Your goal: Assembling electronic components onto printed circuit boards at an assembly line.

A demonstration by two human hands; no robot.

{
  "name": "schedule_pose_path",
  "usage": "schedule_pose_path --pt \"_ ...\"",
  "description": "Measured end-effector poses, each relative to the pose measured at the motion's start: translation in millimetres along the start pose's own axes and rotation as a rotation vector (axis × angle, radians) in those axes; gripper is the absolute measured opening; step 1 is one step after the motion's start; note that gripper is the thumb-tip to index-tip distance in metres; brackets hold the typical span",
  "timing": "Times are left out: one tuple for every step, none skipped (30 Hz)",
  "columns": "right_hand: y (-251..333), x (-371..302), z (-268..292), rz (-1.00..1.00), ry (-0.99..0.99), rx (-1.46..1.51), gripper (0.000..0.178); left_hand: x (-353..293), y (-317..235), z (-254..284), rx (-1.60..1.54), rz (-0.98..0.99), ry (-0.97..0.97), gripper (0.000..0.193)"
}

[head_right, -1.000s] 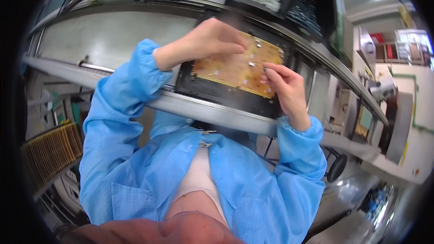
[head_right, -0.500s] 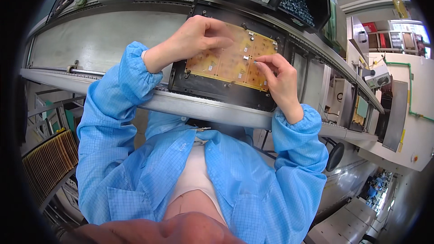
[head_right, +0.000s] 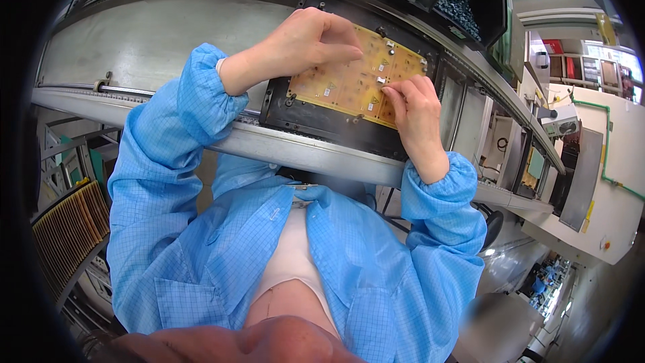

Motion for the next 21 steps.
schedule_pose_path --pt "0.1 -0.1 0.4 0.001 0.004 0.0 0.008 0.5 0.3 -0.9 -0.003 0.002 -0.002 0.021" --pt "0.1 -0.2 0.8 -0.006 0.006 -0.006 0.008 0.9 0.5 -2.0 0.005 0.002 -0.002 0.021" --pt "0.0 -0.3 1.1 -0.015 0.006 -0.012 0.009 1.8 0.5 -2.6 0.016 0.003 -0.001 0.021" --pt "-0.5 -0.6 1.6 -0.016 0.008 -0.011 0.009 3.2 0.5 -2.9 0.014 0.004 0.0 0.021" --pt "-1.4 -0.9 2.1 -0.023 0.015 -0.028 0.009 5.0 0.4 -3.2 0.027 0.009 0.013 0.022" --pt "-1.3 -0.7 2.6 -0.028 0.023 -0.045 0.01 5.7 0.1 -3.3 0.041 0.015 0.024 0.022" --pt "-0.2 -0.2 3.4 -0.027 0.026 -0.044 0.01 6.0 -0.2 -3.3 0.04 0.017 0.023 0.022" --pt "0.6 0.5 4.1 -0.043 0.041 -0.044 0.01 6.2 -0.3 -3.4 0.05 0.029 0.025 0.022" --pt "0.9 1.5 4.5 -0.059 0.057 -0.043 0.011 5.9 -0.5 -3.2 0.059 0.04 0.026 0.022" --pt "0.6 2.3 4.5 -0.058 0.061 -0.042 0.011 5.2 -0.7 -3.1 0.056 0.043 0.025 0.022" --pt "-0.1 3.2 4.1 -0.062 0.073 -0.049 0.012 4.7 -0.7 -3.1 0.058 0.05 0.027 0.022" --pt "-1.1 4.0 4.4 -0.069 0.085 -0.055 0.013 5.4 -0.7 -3.2 0.059 0.055 0.032 0.022" --pt "-1.2 4.7 4.8 -0.072 0.088 -0.054 0.013 6.2 -0.3 -3.6 0.056 0.057 0.035 0.022" --pt "-1.3 5.6 4.7 -0.099 0.104 -0.065 0.015 6.9 0.6 -3.9 0.045 0.062 0.038 0.022" --pt "1.7 6.1 5.9 -0.118 0.109 -0.08 0.017 5.1 -1.4 -3.2 0.045 0.063 0.034 0.022" --pt "5.3 6.4 7.3 -0.115 0.103 -0.081 0.017 3.8 -2.6 -3.0 0.05 0.059 0.032 0.022" --pt "8.1 6.6 8.0 -0.167 0.119 -0.075 0.016 2.5 -4.0 -2.7 0.065 0.016 0.012 0.02" --pt "8.4 7.3 7.0 -0.224 0.143 -0.064 0.016 3.2 -3.4 -2.1 0.072 -0.023 -0.002 0.019" --pt "9.0 7.5 6.0 -0.228 0.143 -0.063 0.016 3.8 -2.7 -1.4 0.071 -0.023 0.001 0.019" --pt "9.7 7.4 5.4 -0.226 0.123 -0.088 0.017 4.0 -2.6 -0.3 0.068 -0.031 0.0 0.019" --pt "10.0 6.6 4.3 -0.226 0.104 -0.112 0.019 4.4 -2.2 0.1 0.063 -0.04 0.001 0.019"
Point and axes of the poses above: each hand's wrist, its own x-axis towards the middle knuckle, its own z-axis out of the back of the hand, y = z × x, the point moved 2 cm from there along x, towards the middle knuckle, and after that the axes turned 15 degrees about y, right-handed, at the moved point
